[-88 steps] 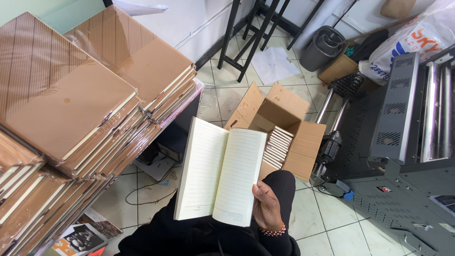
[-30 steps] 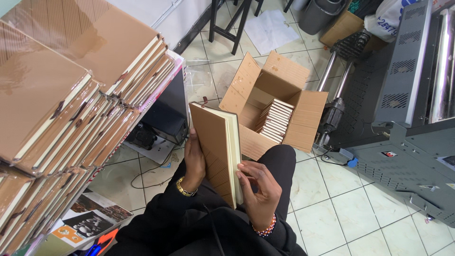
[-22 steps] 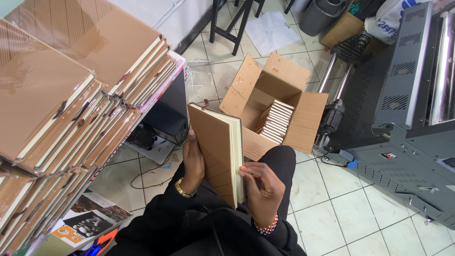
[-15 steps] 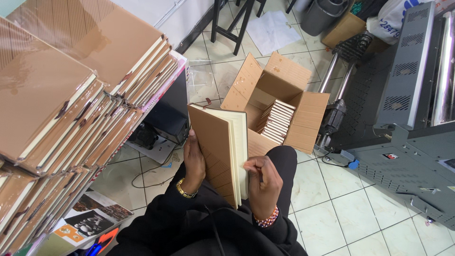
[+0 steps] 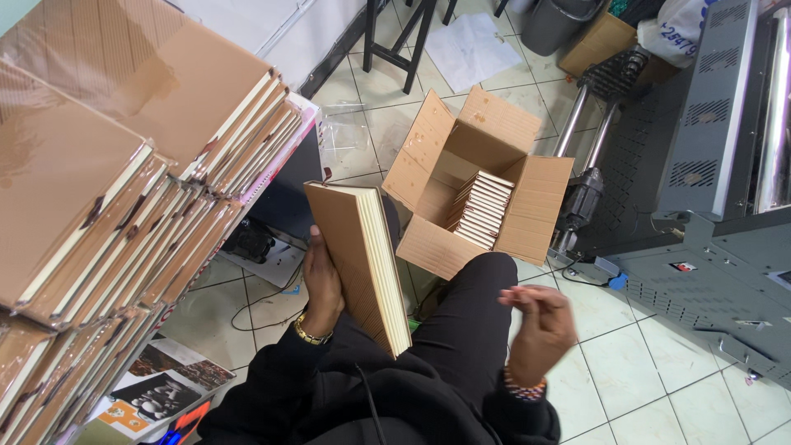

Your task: The person unboxes a brown notebook, removes its plastic film by hand, opens it to flip through the pages, and then places it into another cardboard box containing similar notebooks.

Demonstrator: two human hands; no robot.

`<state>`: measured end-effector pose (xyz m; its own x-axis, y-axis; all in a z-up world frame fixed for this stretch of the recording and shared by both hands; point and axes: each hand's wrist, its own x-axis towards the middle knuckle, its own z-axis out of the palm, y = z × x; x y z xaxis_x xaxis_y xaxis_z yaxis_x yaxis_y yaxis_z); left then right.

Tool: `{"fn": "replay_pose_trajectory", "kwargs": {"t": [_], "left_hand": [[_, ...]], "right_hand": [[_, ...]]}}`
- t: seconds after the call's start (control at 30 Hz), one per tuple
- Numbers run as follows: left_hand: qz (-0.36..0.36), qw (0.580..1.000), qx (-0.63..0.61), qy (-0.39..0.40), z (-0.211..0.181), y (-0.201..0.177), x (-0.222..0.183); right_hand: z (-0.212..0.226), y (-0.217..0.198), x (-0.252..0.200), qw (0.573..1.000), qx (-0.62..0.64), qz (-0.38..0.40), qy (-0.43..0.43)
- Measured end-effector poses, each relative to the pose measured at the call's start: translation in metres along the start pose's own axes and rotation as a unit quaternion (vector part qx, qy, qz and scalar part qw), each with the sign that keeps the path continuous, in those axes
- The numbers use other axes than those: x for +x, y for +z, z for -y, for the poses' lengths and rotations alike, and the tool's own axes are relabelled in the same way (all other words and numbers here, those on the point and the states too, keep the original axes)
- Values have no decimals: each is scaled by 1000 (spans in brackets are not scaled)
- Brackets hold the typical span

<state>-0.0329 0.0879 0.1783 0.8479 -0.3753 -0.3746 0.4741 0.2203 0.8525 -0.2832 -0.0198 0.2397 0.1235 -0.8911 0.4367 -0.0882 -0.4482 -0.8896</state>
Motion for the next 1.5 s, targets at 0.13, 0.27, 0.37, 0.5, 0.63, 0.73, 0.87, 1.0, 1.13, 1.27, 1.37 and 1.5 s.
{"fn": "replay_pose_trajectory", "kwargs": {"t": [0.13,0.27,0.37,0.5,0.63,0.73,0.87,1.0,1.13,1.27,1.37,1.5], "left_hand": [[14,999,5,-31,1,7,-1],[15,998,23,-57,-7,18,-5],[-8,996,53,-70,-5,22,-3],[2,997,33,-76,2,23,1],[13,997,23,-67,10,27,6],[25,995,-5,-98,5,30,2],[69,994,-19,-77,29,24,9],[190,970,13,-154,61,20,12],[335,917,41,-212,91,13,17],[407,887,47,-212,94,7,17],[367,873,70,-312,59,13,21],[390,880,197,-188,55,19,26]], "right_hand": [[-37,-57,16,985,-137,-100,0],[-90,-130,19,973,-153,-173,-9],[-111,-178,21,926,-316,-200,-51],[-127,-213,25,868,-442,-223,-47],[-131,-213,29,862,-443,-237,-70],[-117,-191,38,850,-469,-232,-59],[-116,-154,30,919,-347,-176,-59],[-75,-78,31,957,-252,20,-141],[-92,-36,2,916,-189,220,-277],[-23,10,14,840,-227,373,-323],[-145,14,10,895,-132,353,-239],[-170,12,-12,934,15,353,-54]]}}
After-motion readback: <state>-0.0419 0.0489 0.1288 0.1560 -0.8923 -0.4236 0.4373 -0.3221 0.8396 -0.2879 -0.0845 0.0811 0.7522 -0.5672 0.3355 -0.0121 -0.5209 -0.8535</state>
